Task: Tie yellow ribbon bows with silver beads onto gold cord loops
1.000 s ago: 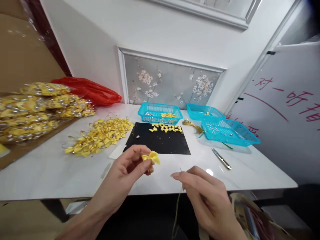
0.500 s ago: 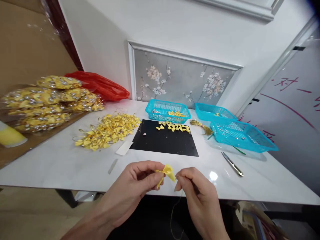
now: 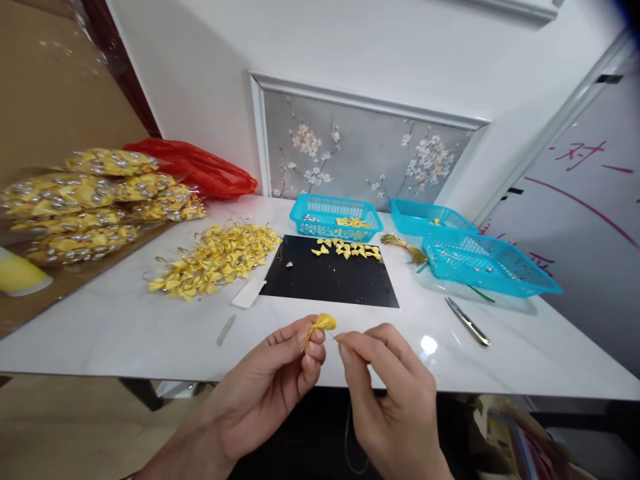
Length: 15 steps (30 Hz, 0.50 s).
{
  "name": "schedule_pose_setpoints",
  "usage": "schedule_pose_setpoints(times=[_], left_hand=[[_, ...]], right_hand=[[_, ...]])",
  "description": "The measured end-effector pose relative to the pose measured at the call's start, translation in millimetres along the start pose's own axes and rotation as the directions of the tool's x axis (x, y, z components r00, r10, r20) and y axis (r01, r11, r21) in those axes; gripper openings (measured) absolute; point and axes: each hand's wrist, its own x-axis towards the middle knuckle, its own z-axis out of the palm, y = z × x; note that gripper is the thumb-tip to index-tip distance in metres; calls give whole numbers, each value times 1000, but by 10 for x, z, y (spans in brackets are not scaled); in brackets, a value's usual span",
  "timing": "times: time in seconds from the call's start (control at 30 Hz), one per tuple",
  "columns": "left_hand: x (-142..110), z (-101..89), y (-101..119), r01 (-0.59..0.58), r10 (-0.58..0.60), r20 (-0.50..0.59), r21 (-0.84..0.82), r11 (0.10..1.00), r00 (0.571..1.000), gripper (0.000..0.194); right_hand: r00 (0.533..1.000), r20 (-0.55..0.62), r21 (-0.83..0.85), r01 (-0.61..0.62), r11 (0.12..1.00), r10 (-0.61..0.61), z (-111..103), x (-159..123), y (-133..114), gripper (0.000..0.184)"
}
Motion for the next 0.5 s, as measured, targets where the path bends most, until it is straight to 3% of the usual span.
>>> schedule_pose_setpoints(times=[0.17,0.37,0.5], left_hand=[[-12,11,-7,8,-8,-11,-2,1000,1000,30],[-5,-20,-14,-92,93,-6,120,988,996,13],[3,-26,-33,-136,141,-13,200,970,990,26]], right_hand=[[999,33,-22,27,999,-27,-5,62,-31,18],[998,65,-27,27,999,-25,-34,57,-71,17],[997,71,-17,13,1000,-12,-44,54,-83,18]])
